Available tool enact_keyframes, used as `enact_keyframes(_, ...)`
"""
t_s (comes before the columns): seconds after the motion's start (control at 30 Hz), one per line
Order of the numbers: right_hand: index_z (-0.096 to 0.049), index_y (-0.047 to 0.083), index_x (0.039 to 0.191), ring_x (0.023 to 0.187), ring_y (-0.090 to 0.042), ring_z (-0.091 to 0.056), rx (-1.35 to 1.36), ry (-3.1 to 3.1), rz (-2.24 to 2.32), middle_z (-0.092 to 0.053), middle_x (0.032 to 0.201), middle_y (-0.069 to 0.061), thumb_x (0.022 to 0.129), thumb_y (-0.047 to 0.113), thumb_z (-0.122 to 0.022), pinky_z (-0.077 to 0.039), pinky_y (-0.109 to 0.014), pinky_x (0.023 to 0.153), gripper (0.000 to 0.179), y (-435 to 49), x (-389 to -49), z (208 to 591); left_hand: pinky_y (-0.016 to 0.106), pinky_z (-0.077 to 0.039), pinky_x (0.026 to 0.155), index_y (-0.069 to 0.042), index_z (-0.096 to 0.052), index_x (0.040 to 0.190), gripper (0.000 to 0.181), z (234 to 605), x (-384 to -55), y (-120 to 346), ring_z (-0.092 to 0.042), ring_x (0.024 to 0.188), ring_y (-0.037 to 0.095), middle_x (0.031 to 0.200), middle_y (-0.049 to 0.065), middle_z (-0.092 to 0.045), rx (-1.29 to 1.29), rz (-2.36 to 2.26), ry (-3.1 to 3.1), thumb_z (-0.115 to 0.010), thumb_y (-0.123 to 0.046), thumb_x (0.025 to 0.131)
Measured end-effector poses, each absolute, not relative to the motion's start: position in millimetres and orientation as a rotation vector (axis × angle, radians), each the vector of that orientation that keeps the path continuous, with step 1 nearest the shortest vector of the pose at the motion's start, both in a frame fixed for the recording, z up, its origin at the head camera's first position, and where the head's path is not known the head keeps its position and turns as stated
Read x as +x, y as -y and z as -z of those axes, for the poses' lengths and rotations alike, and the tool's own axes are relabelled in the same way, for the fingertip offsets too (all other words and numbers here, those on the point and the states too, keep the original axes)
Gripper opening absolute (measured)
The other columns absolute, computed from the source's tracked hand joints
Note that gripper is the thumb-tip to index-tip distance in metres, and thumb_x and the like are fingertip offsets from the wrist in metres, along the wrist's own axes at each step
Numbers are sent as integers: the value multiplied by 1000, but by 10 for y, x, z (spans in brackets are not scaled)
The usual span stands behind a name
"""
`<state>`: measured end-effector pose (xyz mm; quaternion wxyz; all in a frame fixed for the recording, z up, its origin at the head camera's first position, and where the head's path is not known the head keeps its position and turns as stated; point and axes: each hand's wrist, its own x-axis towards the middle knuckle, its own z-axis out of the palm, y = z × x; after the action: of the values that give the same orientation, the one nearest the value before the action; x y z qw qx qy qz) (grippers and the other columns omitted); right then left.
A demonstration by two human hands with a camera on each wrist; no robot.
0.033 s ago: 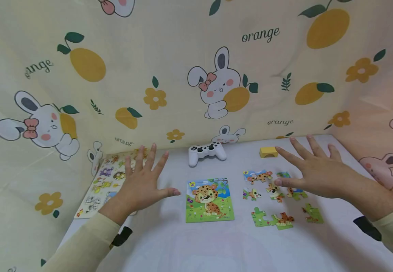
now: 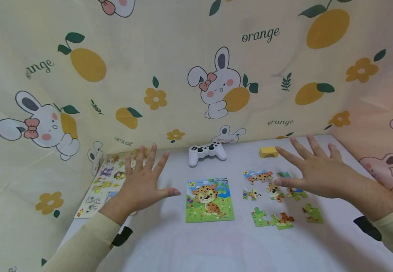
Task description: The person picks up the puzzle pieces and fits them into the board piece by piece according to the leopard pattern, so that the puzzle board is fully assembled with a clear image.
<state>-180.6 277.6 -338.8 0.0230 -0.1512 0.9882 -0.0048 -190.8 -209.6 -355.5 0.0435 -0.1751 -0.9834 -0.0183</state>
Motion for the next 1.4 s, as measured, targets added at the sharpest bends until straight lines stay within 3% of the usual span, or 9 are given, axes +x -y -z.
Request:
enact_keyframes(0.2, -23, 22, 176, 156, -64, 6, -465, -3073, 14, -6, 178, -29, 93, 90, -51, 8, -90, 110, 111, -2764, -1802, 3341, 72, 23, 117, -21, -14, 177, 122, 3554, -1932, 2087, 23, 161, 43, 181, 15, 12, -558, 65, 3007, -61, -89, 87)
enact_keyframes(0.57, -16, 22, 177, 159, -59, 5, -565, -3104, 207, -8, 179, -27, 98, 79, -58, -3, -86, 114, 106, -2662, -1916, 3222, 74, 20, 118, -22, -11, 178, 118, 3593, -2071, 2061, 23, 162, 34, 181, 9, 13, -628, 267, 3000, -64, -82, 91)
enact_keyframes(0.77, -18, 22, 177, 158, -56, -14, -595, -3058, 609, -19, 178, -22, 101, 62, -69, -10, -86, 111, 100, -2602, -2022, 3297, 77, 9, 120, -19, -10, 177, 114, 3824, -2159, 2040, 11, 164, 39, 182, 10, 0, -668, 637, 2983, -63, -79, 95)
enact_keyframes(0.93, -18, 23, 177, 157, -54, -22, -629, -2910, 1055, -28, 176, -20, 107, 48, -66, -13, -89, 111, 88, -2534, -2109, 3531, 73, 0, 124, -19, -8, 178, 114, 4137, -2165, 2022, -3, 165, 40, 182, 7, -10, -690, 1160, 2915, -48, -88, 96)
enact_keyframes(1.07, -18, 20, 177, 154, -54, -29, -598, -2751, 1425, -35, 171, -25, 112, 38, -59, -23, -88, 110, 79, -2502, -2172, 3788, 71, -8, 126, -21, -5, 178, 111, 4402, -2165, 1966, -9, 164, 39, 181, 8, -14, -698, 1599, 2816, -47, -86, 98)
enact_keyframes(1.27, -26, 9, 173, 145, -48, -44, -413, -2533, 1762, -46, 161, -25, 115, 37, -56, -36, -72, 114, 70, -2485, -2324, 4304, 66, -9, 127, -22, -12, 178, 93, 4699, -2169, 1895, -14, 164, 30, 179, -1, -22, -570, 1691, 2908, -57, -64, 107)
enact_keyframes(1.33, -28, 6, 171, 143, -46, -46, -354, -2528, 1708, -47, 160, -25, 114, 40, -60, -41, -66, 113, 74, -2479, -2394, 4477, 64, -11, 128, -23, -20, 177, 93, 4762, -2170, 1881, -15, 164, 28, 178, -3, -24, -530, 1589, 2980, -67, -56, 104)
enact_keyframes(1.4, -32, 5, 170, 144, -45, -46, -310, -2557, 1601, -47, 160, -25, 111, 44, -65, -42, -63, 114, 78, -2482, -2440, 4619, 67, -15, 126, -31, -25, 176, 100, 4803, -2164, 1869, -15, 164, 30, 178, -6, -23, -485, 1445, 3072, -78, -58, 95)
